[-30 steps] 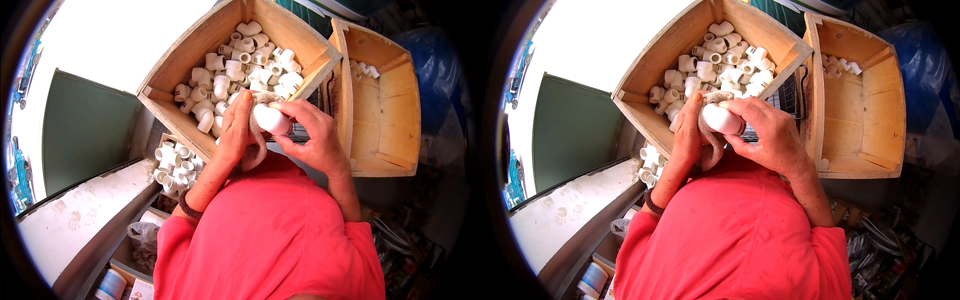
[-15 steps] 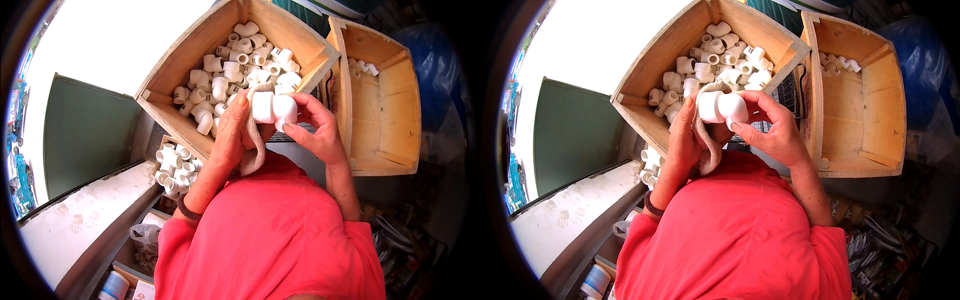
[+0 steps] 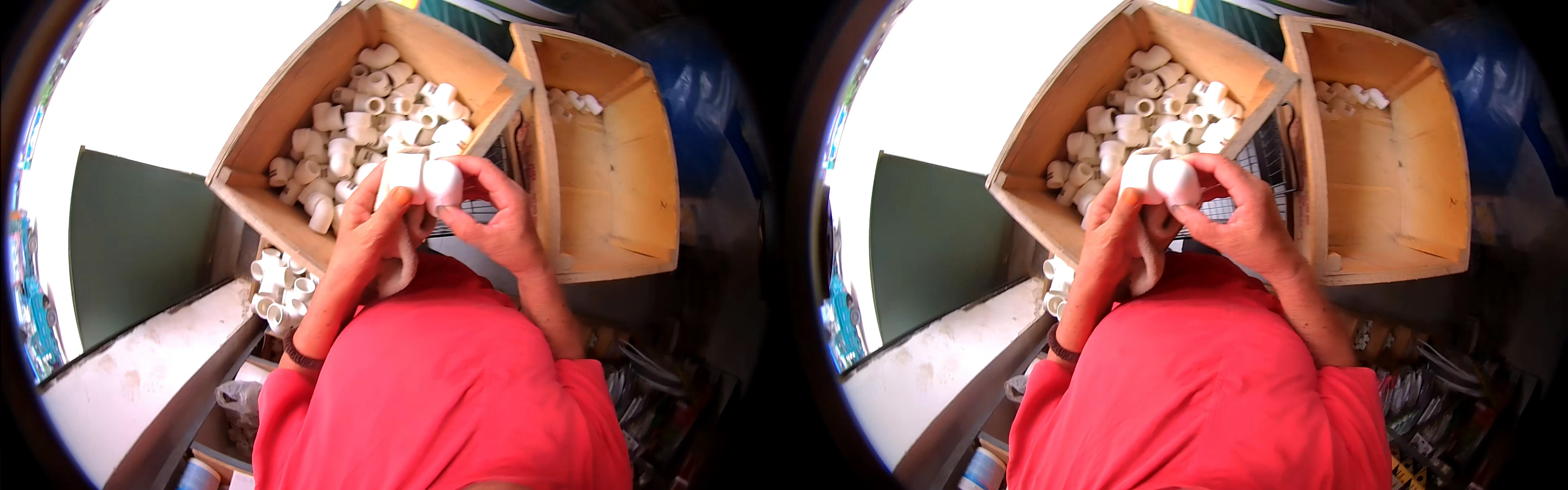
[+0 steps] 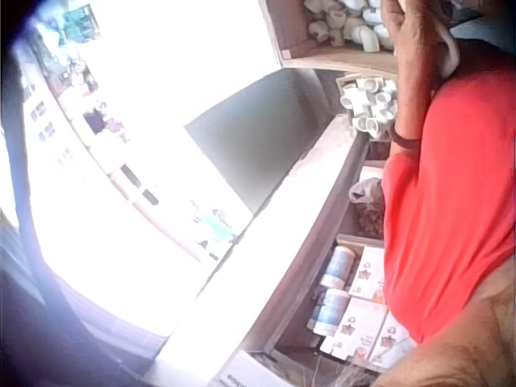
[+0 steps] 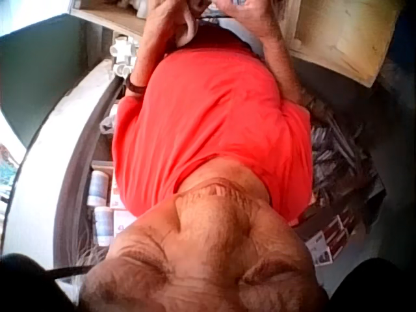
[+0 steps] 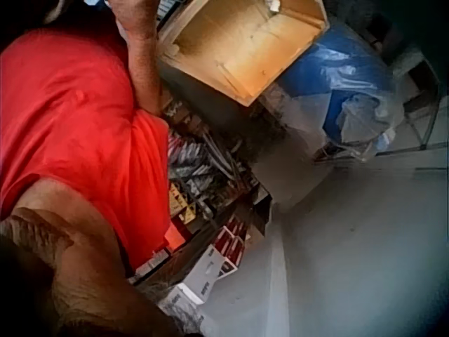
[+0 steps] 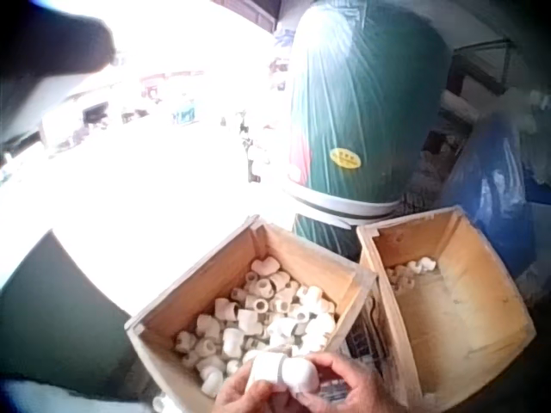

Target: The person repeatedly picks up small white plastic pipe fittings from a wooden crate, wipes them with a cloth, and places them into a second wooden crate. The process involves handling each fitting individually to clean it before moving it to the destination container.

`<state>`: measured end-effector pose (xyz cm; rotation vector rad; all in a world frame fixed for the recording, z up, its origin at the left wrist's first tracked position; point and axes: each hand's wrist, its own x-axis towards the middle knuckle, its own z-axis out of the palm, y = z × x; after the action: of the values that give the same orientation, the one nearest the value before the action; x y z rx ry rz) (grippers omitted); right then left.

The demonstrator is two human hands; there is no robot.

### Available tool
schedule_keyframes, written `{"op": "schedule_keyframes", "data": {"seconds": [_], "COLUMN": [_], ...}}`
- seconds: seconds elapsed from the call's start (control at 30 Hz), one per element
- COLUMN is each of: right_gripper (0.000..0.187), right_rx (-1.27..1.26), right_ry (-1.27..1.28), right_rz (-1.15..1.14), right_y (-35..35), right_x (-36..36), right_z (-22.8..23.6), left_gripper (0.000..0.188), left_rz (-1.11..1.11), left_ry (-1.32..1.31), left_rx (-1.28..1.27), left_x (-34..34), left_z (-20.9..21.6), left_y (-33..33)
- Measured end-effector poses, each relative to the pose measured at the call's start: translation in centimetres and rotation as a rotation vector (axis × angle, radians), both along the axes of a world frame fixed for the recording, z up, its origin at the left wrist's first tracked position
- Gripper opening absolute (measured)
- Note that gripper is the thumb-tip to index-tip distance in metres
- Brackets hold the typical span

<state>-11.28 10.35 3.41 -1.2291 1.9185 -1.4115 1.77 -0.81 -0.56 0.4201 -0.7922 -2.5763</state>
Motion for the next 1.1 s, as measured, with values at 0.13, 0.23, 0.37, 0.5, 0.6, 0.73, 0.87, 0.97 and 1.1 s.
{"op": "schedule_keyframes", "data": {"seconds": [0.13,0.23,0.37,0.5,0.6,0.73,0.87,0.97,1.1], "right_gripper": [0.041,0.041,0.04,0.037,0.038,0.039,0.041,0.041,0.04], "right_rx": [-0.102,-0.093,-0.087,0.003,0.189,0.421,0.682,0.811,0.977], "right_ry": [0.257,0.243,0.363,0.457,0.441,0.373,0.436,0.425,0.501], "right_rz": [-0.015,-0.071,-0.194,-0.313,-0.375,-0.4,-0.397,-0.391,-0.429], "right_y": [0.1,1.3,3.8,6.9,8.6,11.3,13.1,14.6,14.4], "right_x": [-0.6,-1.6,-4.9,-10.6,-15.8,-24.1,-30.6,-34.7,-36.8], "right_z": [1.3,2.5,5.0,7.5,8.4,5.8,1.5,-2.3,-5.5], "left_gripper": [0.05,0.048,0.04,0.036,0.036,0.035,0.034,0.034,0.035], "left_rz": [0.02,0.012,-0.083,-0.041,0.015,0.021,0.059,0.089,0.148], "left_ry": [-0.043,-0.204,-0.258,-0.295,-0.318,-0.364,-0.404,-0.431,-0.456], "left_rx": [-0.187,-0.519,-0.686,-0.809,-1.03,-1.124,-1.155,-1.226,-1.256], "left_x": [-0.1,-0.1,-0.2,-0.6,-0.6,-0.7,-0.8,-1.1,-1.0], "left_z": [0.7,1.1,0.4,0.3,0.5,0.3,-0.1,-0.3,-0.6], "left_y": [0.5,0.9,0.9,1.4,1.4,1.5,1.7,1.9,2.2]}}
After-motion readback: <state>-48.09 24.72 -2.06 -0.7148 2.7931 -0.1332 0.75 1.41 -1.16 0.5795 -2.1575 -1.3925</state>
